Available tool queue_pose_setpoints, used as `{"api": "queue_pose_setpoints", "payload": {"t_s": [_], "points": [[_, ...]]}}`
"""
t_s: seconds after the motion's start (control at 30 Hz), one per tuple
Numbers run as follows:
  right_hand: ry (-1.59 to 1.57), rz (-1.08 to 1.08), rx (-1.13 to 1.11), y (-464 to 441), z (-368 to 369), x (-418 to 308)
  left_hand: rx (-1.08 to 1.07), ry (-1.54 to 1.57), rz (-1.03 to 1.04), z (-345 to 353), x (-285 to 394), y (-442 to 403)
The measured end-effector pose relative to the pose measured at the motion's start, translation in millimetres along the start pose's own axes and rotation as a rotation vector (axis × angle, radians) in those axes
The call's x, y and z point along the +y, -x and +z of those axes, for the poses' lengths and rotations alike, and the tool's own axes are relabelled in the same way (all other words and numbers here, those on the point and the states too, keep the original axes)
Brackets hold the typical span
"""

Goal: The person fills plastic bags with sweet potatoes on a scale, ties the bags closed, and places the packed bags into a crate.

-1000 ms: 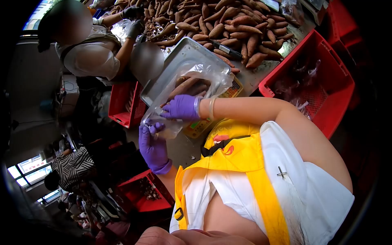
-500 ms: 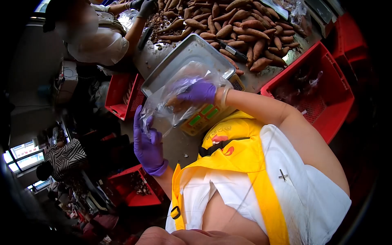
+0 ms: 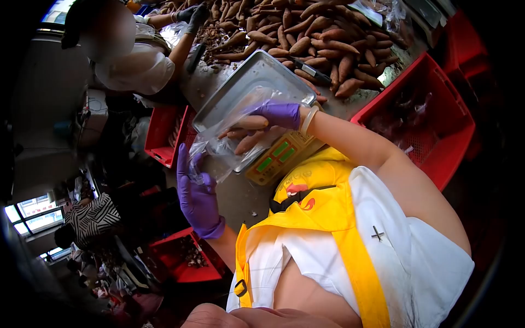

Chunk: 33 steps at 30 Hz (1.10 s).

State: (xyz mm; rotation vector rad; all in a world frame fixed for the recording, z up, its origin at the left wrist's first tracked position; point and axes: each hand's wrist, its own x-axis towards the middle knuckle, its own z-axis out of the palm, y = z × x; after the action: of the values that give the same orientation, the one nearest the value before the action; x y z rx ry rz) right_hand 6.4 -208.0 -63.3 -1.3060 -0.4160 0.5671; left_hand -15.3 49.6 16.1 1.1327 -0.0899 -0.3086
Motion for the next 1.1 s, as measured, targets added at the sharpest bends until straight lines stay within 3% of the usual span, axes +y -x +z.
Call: {"api": "queue_pose_setpoints", "payload": {"t_s": [0.03, 0.1, 0.13, 0.23, 0.3, 0.37, 0.43, 0.5, 0.53, 0.6, 0.7, 0.9, 1.03, 1.1], "points": [[-0.081, -0.054, -0.057, 7.6, -4.0, -4.2, 0.009, -0.004, -0.009, 1.0, 0.2, 0.6], [-0.511, -0.037, 0.091, 9.9, -28.5, 30.8, 0.008, -0.012, -0.005, 5.8, 2.4, -0.7], [-0.503, -0.046, 0.091, 11.0, -31.6, 35.8, 0.022, 0.003, -0.020, 9.3, 4.0, 0.5], [-0.009, -0.016, 0.373, 14.6, -37.0, 40.9, 0.001, 0.038, -0.033, 12.2, 7.7, -3.0], [-0.018, -0.083, 0.257, 12.0, -26.9, 18.5, -0.051, 0.044, -0.031, 11.6, 7.4, -5.7], [0.301, 0.027, 0.373, 2.8, -29.3, 34.0, -0.069, 0.032, -0.026, 12.7, 6.9, -8.7], [0.340, 0.004, 0.428, 4.9, -19.8, 29.1, -0.083, 0.022, -0.025, 16.0, 6.2, -11.0], [0.789, 0.041, 0.522, 6.2, -12.9, 21.2, -0.079, -0.162, 0.053, 21.9, 4.4, -12.6], [0.860, 0.051, 0.503, 8.5, -13.3, 21.6, -0.082, -0.161, 0.052, 26.6, 2.6, -12.1], [0.854, 0.057, 0.552, 12.2, -11.6, 25.3, -0.061, -0.322, 0.169, 36.5, -1.5, -8.9], [0.857, 0.100, 0.592, 16.0, -9.5, 22.0, -0.054, -0.390, 0.154, 39.9, -6.9, -5.4], [1.039, 0.110, 0.637, 14.4, -5.3, 17.5, 0.024, -0.338, 0.164, 41.7, -8.3, -2.9], [1.124, -0.034, 0.760, 0.3, -11.5, 45.8, 0.062, -0.305, 0.154, 35.1, -11.4, -3.5], [1.157, 0.088, 0.649, -5.5, -14.2, 37.5, 0.004, -0.295, 0.177, 34.9, -14.8, -6.8]]}}
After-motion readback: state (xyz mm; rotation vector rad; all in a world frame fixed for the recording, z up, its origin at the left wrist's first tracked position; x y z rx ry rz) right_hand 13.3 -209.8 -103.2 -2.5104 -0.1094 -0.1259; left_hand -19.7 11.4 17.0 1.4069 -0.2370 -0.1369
